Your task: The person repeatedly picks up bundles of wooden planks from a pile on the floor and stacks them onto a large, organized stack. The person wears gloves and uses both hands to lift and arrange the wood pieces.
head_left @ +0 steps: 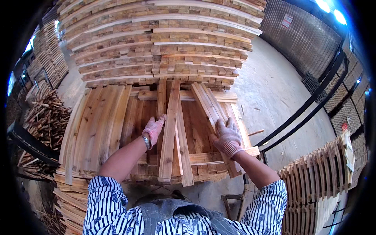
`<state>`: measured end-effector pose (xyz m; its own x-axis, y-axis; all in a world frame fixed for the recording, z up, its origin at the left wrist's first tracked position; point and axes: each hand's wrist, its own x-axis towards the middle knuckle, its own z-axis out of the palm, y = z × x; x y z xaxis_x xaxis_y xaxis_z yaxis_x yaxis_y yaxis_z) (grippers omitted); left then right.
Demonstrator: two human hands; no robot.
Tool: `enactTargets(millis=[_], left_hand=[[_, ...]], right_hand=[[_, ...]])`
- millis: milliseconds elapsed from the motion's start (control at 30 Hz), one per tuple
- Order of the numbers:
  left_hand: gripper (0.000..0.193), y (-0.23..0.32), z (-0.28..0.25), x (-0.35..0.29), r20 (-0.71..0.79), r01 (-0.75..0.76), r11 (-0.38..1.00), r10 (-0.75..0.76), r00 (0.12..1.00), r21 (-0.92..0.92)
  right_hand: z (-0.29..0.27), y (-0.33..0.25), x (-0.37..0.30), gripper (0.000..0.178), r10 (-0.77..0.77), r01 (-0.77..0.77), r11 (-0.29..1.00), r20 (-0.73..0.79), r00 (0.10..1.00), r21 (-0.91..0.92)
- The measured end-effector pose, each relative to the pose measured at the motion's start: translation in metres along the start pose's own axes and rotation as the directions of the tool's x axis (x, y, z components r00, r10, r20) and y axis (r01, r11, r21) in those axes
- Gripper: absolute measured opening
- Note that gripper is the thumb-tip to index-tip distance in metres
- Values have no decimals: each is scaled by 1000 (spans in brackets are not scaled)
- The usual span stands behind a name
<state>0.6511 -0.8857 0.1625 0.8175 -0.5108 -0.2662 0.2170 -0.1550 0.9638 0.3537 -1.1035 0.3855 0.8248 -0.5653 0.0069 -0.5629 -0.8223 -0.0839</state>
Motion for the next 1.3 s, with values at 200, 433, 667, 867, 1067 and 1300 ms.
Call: enactTargets(millis=[200,433,667,867,1067,1300], left_hand=[[82,163,-3,-106,95,255,967,-256,962,22],[105,155,3,-133,-23,-31,484,105,994,875],[93,172,-31,-138,43,-110,595,126,991,796],[74,133,-102,-144,42,-41,-8,277,960,999],[75,134,-129,-138,50,-27,-97,250,967,995],[63,130,-146,-135,196,-183,-72,405,893,980]], right_hand=[[3,11,-11,71,-161,250,889,-249,955,384],[21,-152,34,107,-41,-3,951,135,990,310],[70,-165,64,107,-61,52,987,61,996,149],[57,-166,48,92,-165,172,983,-102,981,65],[12,-206,31,94,-279,272,742,-87,956,612],[81,-283,42,95,-102,-25,741,150,983,671]])
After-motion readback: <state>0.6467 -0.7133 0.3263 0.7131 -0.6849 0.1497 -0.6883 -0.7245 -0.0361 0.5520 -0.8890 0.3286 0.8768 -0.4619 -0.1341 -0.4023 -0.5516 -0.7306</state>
